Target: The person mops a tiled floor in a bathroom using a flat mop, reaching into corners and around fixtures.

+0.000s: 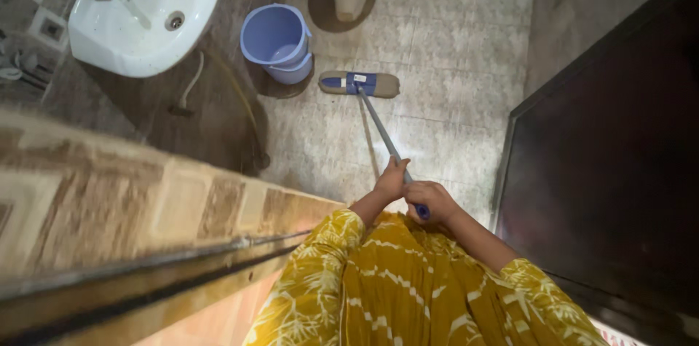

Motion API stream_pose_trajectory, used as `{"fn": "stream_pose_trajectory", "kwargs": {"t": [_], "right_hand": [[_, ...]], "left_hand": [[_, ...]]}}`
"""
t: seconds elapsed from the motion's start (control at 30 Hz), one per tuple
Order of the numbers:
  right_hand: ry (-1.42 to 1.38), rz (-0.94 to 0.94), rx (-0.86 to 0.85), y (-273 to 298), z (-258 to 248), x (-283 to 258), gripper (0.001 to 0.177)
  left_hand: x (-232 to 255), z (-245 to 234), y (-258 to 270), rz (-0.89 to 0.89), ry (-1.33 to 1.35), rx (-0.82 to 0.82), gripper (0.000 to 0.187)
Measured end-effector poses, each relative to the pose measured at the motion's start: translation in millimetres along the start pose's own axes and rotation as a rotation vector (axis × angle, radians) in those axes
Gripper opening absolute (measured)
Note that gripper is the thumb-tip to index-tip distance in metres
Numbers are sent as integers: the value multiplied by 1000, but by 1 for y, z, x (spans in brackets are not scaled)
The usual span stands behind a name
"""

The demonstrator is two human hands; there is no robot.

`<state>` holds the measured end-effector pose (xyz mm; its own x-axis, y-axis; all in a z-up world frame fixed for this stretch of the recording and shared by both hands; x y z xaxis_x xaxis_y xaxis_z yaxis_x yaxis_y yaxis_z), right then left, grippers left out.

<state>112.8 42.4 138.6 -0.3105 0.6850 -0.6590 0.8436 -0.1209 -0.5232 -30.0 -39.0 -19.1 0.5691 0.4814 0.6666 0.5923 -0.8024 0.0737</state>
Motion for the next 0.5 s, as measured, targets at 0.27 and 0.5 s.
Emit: {"fn": "stream_pose_trajectory", "kwargs": {"t": [0.27, 0.5], "right_hand": [[-34, 248, -74, 58, -65, -112, 10], [67, 377, 9, 138, -116, -205, 8]], "left_hand": [[59, 37, 76, 31, 143, -84, 67], [145, 77, 176, 235, 352, -33, 52]]}}
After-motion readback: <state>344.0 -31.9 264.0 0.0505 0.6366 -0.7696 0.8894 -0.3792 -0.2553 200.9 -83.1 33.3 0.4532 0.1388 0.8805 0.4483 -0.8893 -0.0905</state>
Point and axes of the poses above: each hand's wrist, its own y-axis away from the middle knuckle, its own z-axis out of the palm, x = y × z, the point moved 1 cm from there along -y, towards the middle knuckle, and after that the axes turned 11 degrees about x, right-handed, at the moved point
